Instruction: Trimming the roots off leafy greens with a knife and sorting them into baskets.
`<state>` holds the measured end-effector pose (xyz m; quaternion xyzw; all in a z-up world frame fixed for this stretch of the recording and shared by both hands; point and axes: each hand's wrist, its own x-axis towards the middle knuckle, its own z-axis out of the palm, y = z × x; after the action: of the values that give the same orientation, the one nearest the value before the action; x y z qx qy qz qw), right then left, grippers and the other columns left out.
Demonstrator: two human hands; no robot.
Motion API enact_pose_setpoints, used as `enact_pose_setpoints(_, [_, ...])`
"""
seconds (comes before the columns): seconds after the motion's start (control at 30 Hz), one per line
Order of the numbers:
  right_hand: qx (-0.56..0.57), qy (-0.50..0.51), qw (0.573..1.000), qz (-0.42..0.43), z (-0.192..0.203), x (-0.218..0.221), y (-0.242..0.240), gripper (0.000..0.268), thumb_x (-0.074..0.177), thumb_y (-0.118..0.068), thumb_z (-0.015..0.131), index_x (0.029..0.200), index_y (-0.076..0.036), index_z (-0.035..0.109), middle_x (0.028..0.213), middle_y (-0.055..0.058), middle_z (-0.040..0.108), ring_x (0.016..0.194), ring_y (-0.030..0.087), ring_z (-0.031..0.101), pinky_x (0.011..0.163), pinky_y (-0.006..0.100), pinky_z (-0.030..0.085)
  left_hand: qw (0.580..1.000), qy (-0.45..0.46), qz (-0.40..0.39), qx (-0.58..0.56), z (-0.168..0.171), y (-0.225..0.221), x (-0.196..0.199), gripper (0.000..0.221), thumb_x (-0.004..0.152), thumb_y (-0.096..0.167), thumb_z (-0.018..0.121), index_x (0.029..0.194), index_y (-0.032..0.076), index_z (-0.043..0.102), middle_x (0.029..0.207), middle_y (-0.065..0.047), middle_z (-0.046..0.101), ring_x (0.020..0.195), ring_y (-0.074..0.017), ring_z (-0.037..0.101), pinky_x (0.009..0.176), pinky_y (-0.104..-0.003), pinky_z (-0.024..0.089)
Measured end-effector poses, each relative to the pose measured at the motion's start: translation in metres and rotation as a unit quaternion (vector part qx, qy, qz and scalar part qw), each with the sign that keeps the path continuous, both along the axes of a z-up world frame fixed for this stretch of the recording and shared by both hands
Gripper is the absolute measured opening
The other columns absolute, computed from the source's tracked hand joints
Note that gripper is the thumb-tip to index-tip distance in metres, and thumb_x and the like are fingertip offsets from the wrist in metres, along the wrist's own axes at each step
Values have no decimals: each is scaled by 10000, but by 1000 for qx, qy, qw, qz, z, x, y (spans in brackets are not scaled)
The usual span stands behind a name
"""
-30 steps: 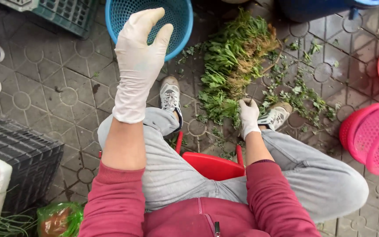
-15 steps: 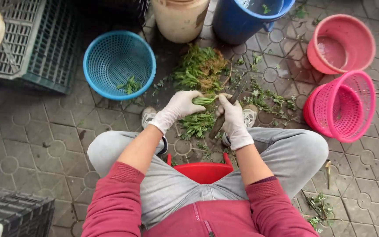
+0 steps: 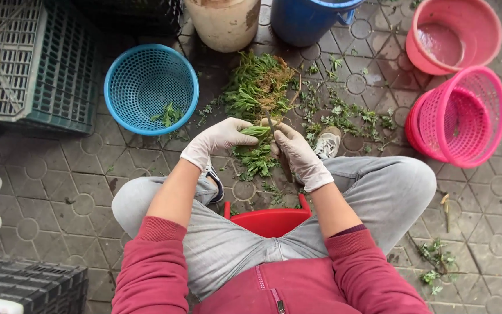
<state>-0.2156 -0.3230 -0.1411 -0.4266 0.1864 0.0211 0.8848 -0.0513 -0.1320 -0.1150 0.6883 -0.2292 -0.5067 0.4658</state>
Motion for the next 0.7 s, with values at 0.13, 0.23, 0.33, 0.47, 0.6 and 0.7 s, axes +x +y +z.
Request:
enact_pose_setpoints(0.13, [9, 3, 1000, 8, -11, -2, -1, 590, 1033, -326, 822, 1537, -87, 631, 988, 35, 650, 654, 164, 592, 565, 308, 521, 999, -28, -14, 12, 14, 7, 4, 164, 864, 264, 956, 984, 204, 861, 848, 92, 795, 826, -72, 693, 788, -250, 564])
enact_pose_setpoints(0.23, [-1, 13, 1000, 24, -13, 0, 0, 583, 1029, -326, 830, 1522, -68, 656, 764, 26, 613, 596, 126, 563, 555, 265, 494, 999, -35, -12, 20, 21, 9, 8, 172, 864, 247, 949, 990, 175, 856, 846, 95, 782, 820, -75, 676, 789, -242, 546])
enact_pose_setpoints(0.33, [4, -15, 1000, 2, -28, -1, 4, 525, 1027, -310, 838, 1471, -69, 693, 658, 69, 566, 558, 142, 522, 567, 291, 494, 999, -45, -15, 21, 12, 14, 4, 208, 846, 272, 969, 999, 177, 865, 813, 82, 783, 808, -77, 678, 777, -254, 554])
enact_pose_setpoints(0.47, [14, 71, 994, -78, 18, 16, -8, 252, 1061, -413, 767, 1230, -227, 742, 745, 15, 641, 559, 106, 557, 548, 284, 510, 990, -128, -23, 62, 23, 26, 6, 280, 816, 328, 949, 1065, 238, 862, 943, 22, 844, 923, -168, 749, 855, -323, 567])
enact_pose_setpoints(0.6, [10, 170, 958, -231, -50, 13, -53, 396, 997, -634, 744, 1146, -275, 669, 1057, -73, 824, 586, -6, 551, 544, 182, 461, 918, -364, 99, 124, 97, 67, 29, 414, 888, 370, 937, 1254, 199, 848, 1103, -86, 840, 1093, -329, 787, 936, -455, 588])
enact_pose_setpoints(0.7, [-112, 409, 882, -206, -82, 1, -45, 594, 1067, -392, 647, 1556, -74, 532, 1474, 72, 730, 563, 29, 464, 517, 170, 485, 716, -666, 115, 176, 115, 119, 71, 812, 665, 477, 1044, 1190, 17, 630, 1101, -177, 626, 962, -377, 602, 729, -508, 465])
